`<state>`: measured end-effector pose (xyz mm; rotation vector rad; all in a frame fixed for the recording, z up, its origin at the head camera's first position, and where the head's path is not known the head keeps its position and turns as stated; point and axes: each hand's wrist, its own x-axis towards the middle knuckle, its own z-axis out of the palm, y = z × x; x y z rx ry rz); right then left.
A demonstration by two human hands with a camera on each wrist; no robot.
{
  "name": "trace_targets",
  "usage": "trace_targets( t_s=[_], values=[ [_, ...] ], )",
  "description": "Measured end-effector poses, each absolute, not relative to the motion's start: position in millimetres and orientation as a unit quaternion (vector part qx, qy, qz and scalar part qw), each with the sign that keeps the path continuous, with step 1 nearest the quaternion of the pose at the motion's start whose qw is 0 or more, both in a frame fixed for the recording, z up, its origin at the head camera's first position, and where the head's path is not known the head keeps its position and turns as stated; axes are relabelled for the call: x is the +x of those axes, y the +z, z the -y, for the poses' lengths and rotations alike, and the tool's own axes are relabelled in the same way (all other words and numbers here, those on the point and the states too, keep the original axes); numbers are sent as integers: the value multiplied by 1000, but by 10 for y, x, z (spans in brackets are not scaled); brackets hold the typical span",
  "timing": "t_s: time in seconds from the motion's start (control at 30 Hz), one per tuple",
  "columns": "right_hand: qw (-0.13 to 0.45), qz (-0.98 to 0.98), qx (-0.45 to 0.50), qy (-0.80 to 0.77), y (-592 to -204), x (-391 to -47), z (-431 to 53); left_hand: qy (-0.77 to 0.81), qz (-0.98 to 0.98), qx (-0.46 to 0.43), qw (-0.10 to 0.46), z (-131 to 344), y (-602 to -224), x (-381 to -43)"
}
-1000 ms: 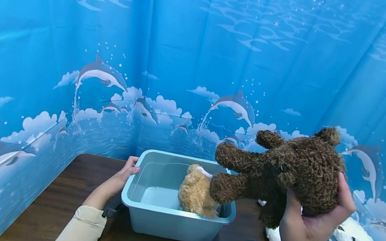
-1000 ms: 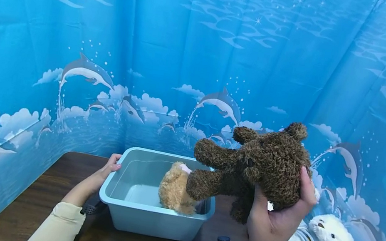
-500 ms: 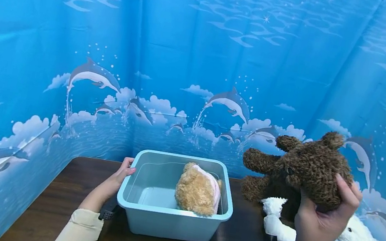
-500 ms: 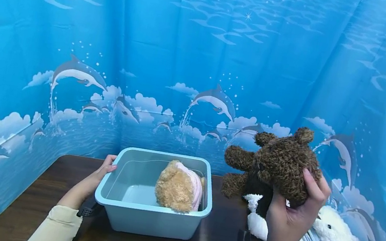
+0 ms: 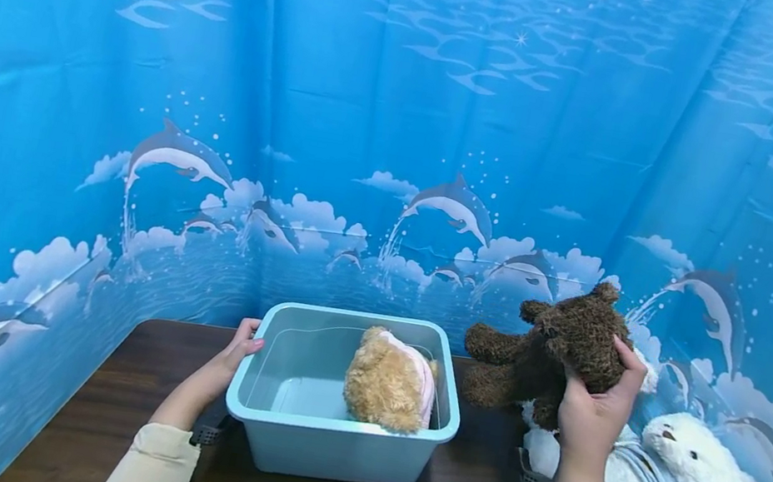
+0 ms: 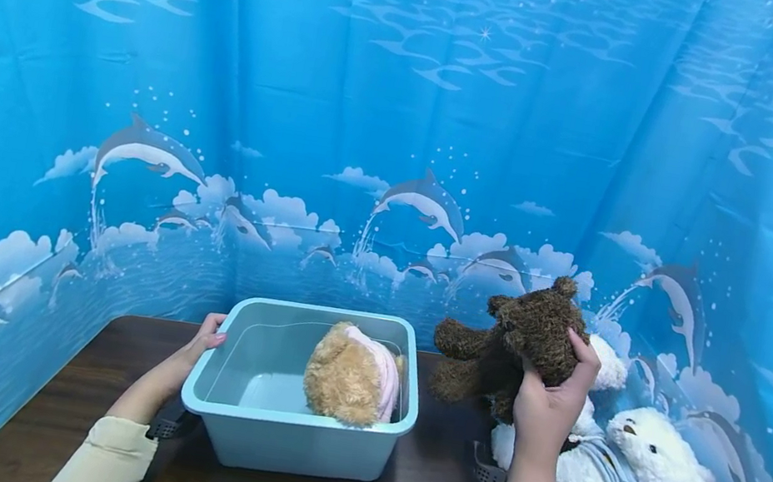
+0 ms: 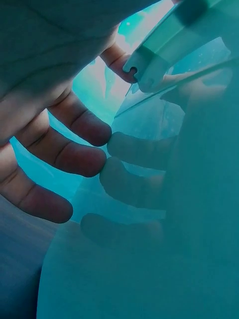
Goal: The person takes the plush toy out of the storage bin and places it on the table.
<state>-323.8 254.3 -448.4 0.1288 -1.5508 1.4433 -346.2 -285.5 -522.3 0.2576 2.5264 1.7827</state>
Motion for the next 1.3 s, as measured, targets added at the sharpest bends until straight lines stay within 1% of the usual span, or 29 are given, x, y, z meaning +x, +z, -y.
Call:
trace_targets(
  t_s=[0.17, 0.27, 0.43, 0.6, 0.8, 1.0, 1.07, 1.23, 1.3],
  values=[
    [401, 626, 4, 669, -4662, -3382, -2516, 570, -817, 85, 21, 2856, -5242, -3440],
    [373, 616, -4, 694, -4760, -3466, -2542, 571, -816, 91, 17, 2863, -5228, -3442],
    [353, 608, -14, 711, -4902, -3590, -2580, 569, -817, 92, 13, 2870, -5197, -3465],
    [336, 649, -25, 682, -5013, -3670, -2568, 570, -816, 94, 9, 2867, -5200, -3485],
    [325, 679, -22, 658, -5177, -3735, -2549, 564, -821, 87, 8, 2842, -5203, -3459],
    [315, 681, -51, 659, -5293, -3787, -2551, 562, -822, 89, 14, 2854, -5211, -3445],
    [294, 698, -67, 650, -5324, -3796, -2577, 563, -821, 93, 15, 2863, -5215, -3455],
    [200, 744, -101, 630, -5332, -3768, -2682, 564, -820, 95, 16, 2869, -5213, -3461],
    [175, 749, -108, 630, -5317, -3749, -2722, 564, -820, 95, 18, 2869, -5213, -3457]
  ],
)
